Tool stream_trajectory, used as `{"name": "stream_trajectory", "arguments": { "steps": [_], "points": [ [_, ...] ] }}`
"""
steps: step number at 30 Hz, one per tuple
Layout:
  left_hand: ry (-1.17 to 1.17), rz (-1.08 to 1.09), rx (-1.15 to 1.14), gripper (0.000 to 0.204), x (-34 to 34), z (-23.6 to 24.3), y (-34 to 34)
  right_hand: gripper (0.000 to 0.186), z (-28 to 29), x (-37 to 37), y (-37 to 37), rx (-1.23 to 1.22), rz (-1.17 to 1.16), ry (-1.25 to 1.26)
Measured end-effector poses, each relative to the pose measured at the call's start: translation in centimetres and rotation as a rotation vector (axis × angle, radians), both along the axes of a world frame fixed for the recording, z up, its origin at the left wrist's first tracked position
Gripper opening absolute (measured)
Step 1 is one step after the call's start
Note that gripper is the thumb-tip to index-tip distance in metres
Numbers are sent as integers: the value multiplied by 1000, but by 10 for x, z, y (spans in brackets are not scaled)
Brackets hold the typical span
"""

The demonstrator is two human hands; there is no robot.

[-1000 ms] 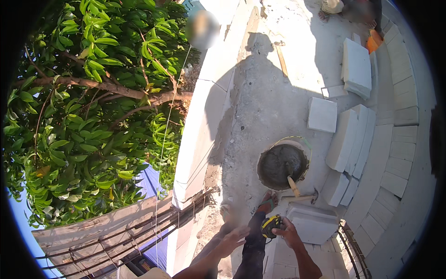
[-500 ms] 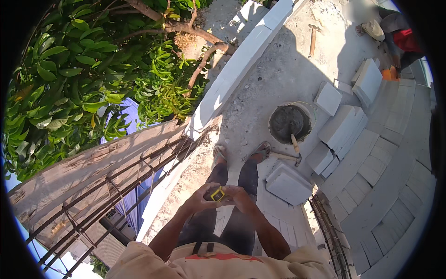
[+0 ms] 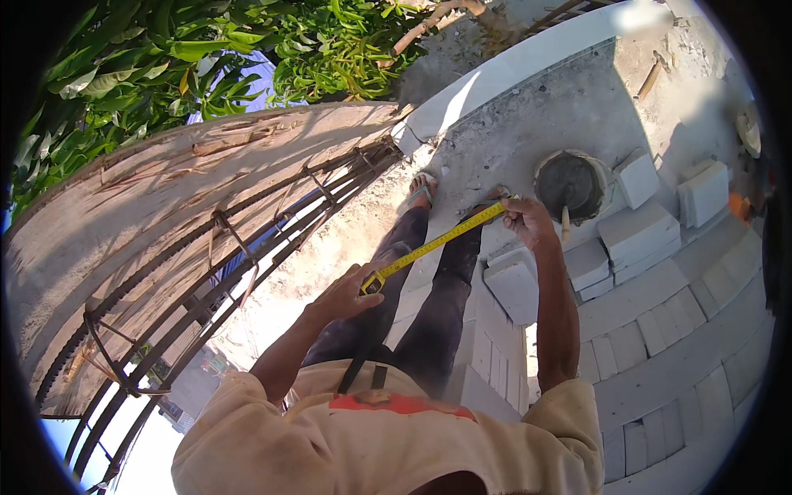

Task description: The person applies mortar to a wall using a trowel, places white rectangular tiles onto the mortar, and taps them into place with a hammer. The person also uses a tape measure to check dimensions and retrieves additional tiles from a nearby stack.

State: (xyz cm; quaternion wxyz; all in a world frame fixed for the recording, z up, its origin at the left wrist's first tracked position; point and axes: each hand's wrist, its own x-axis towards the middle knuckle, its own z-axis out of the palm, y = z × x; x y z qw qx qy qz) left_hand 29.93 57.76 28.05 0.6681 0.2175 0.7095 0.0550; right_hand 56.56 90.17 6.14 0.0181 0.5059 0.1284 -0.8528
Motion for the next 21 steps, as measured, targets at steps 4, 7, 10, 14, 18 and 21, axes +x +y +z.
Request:
{"name": "stream_trajectory", "arguments": {
  "steps": [4,7,10,14,18,21],
  "points": [
    [113,-40,84,71,-20,16,-52,6,16,15,190,434,-663,-259],
    [133,-63,236,76,-17,-6,-79,10,20,20,242,713,-704,-293],
    [186,101,475,71,2,-37,-45,16,11,-16,158,799,-282,-333],
    [324,66,570,70,18,-57,42,25,41,-94,-11,707,12,-152],
    [359,160,608,76,29,-63,84,28,65,-113,-28,737,60,-199],
    [365,193,579,83,25,-71,68,28,55,-122,28,784,36,-220]
  ]
}}
